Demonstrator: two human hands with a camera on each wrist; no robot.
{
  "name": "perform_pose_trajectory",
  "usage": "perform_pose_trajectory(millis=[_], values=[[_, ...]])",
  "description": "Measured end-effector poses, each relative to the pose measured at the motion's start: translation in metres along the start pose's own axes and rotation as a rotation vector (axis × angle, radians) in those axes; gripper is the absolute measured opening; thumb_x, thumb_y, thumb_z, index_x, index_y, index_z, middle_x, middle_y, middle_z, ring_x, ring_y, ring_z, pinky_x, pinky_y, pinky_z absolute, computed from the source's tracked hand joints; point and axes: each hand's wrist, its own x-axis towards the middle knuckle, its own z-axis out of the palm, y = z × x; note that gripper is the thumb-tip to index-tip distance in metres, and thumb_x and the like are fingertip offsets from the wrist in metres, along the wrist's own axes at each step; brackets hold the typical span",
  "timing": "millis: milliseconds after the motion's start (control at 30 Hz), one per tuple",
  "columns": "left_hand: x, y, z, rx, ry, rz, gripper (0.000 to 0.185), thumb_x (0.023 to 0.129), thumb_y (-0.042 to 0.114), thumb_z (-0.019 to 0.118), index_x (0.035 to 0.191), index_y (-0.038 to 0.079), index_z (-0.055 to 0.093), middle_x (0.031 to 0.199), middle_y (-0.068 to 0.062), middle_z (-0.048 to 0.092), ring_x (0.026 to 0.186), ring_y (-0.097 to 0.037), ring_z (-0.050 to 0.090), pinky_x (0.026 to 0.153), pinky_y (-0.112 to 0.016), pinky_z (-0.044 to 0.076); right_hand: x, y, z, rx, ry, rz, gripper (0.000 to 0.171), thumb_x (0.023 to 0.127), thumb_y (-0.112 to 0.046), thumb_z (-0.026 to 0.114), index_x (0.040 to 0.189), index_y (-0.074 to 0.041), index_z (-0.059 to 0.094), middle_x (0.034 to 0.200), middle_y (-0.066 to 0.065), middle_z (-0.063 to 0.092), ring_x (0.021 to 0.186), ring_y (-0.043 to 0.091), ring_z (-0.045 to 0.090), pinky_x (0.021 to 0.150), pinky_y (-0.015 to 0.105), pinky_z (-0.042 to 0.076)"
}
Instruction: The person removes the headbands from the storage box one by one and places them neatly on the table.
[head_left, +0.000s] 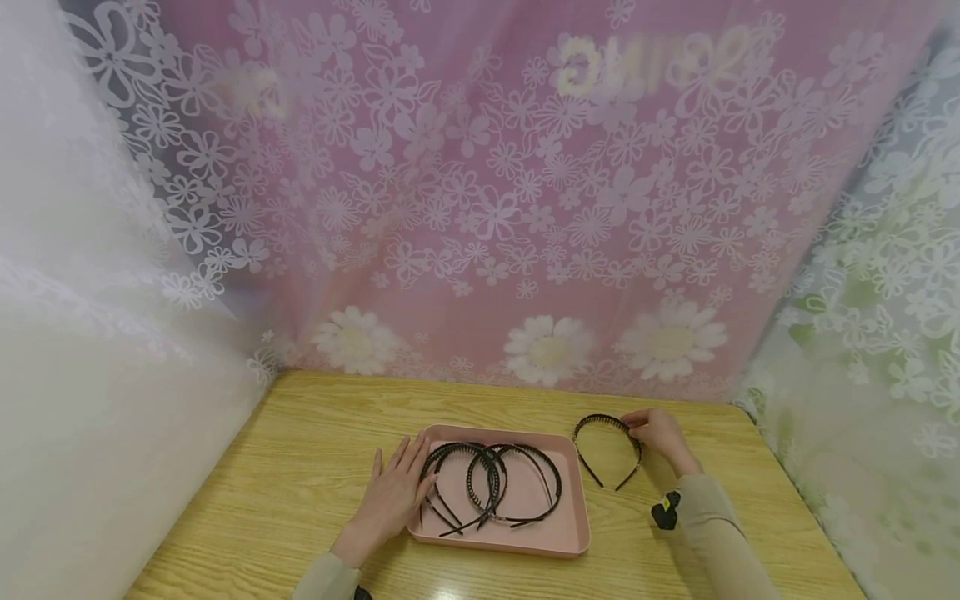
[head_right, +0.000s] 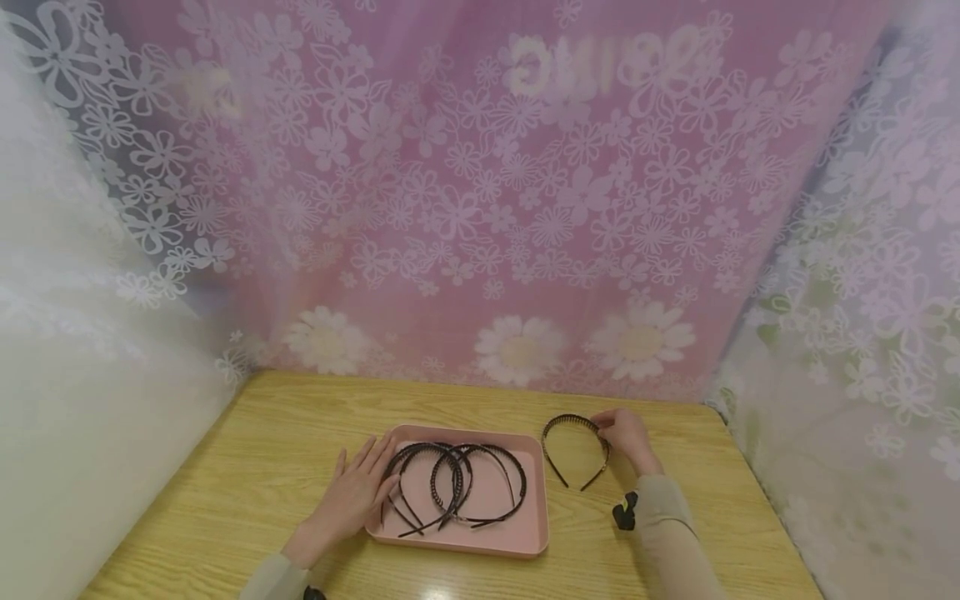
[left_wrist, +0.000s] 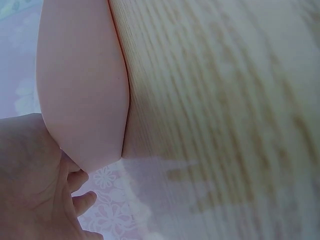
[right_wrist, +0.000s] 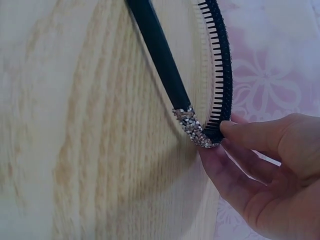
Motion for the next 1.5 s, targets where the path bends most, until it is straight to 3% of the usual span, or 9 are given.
perform_pose_trajectory(millis=[600, 867, 967, 1200, 1500], values=[[0.0, -0.005, 0.0, -0.013, 0.025, 0.041, 0.057, 0.106, 0.03, 0.054, 0.154, 0.002, 0.042, 0.161, -0.014, 0.037, 0.147, -0.039, 0.035, 0.114, -0.072, 0.022, 0.0, 0.005, 0.002, -0.031, 0.015, -0.009, 0.026, 0.095, 0.002, 0.064, 0.12, 0.008, 0.07, 0.11, 0.027, 0.07, 0.098, 0.042, 0.066, 0.083, 0.054, 0.055], [-0.001, -0.008, 0.002, -0.025, 0.006, 0.041, 0.057, 0.107, 0.031, 0.051, 0.156, 0.004, 0.039, 0.163, -0.012, 0.034, 0.149, -0.037, 0.033, 0.115, -0.072, 0.02, -0.006, -0.007, -0.004, 0.033, 0.061, -0.029, 0.028, 0.102, -0.006, 0.059, 0.124, 0.008, 0.067, 0.114, 0.03, 0.067, 0.081, 0.034, 0.068, 0.063, 0.037, 0.055], [0.0, -0.008, 0.002, -0.027, 0.016, 0.045, 0.057, 0.107, 0.031, 0.052, 0.155, 0.004, 0.04, 0.163, -0.012, 0.035, 0.148, -0.037, 0.034, 0.114, -0.072, 0.022, -0.007, -0.014, -0.007, 0.046, 0.087, -0.061, 0.029, 0.103, -0.009, 0.059, 0.127, 0.006, 0.066, 0.118, 0.03, 0.067, 0.082, 0.034, 0.069, 0.06, 0.034, 0.053], [0.0, -0.008, 0.003, -0.035, 0.024, 0.039, 0.057, 0.107, 0.031, 0.052, 0.155, 0.004, 0.041, 0.163, -0.012, 0.035, 0.148, -0.037, 0.034, 0.113, -0.073, 0.021, -0.007, -0.026, -0.012, 0.142, 0.111, -0.076, 0.036, 0.106, -0.017, 0.056, 0.136, 0.003, 0.061, 0.125, 0.029, 0.065, 0.105, 0.045, 0.067, 0.081, 0.051, 0.06], [0.0, -0.006, 0.003, -0.03, 0.019, 0.022, 0.058, 0.107, 0.033, 0.051, 0.156, 0.004, 0.039, 0.164, -0.011, 0.032, 0.15, -0.037, 0.031, 0.115, -0.071, 0.02, -0.014, -0.052, -0.013, 0.28, 0.162, -0.171, 0.04, 0.106, -0.023, 0.056, 0.137, 0.003, 0.061, 0.127, 0.029, 0.065, 0.107, 0.046, 0.066, 0.084, 0.044, 0.06]])
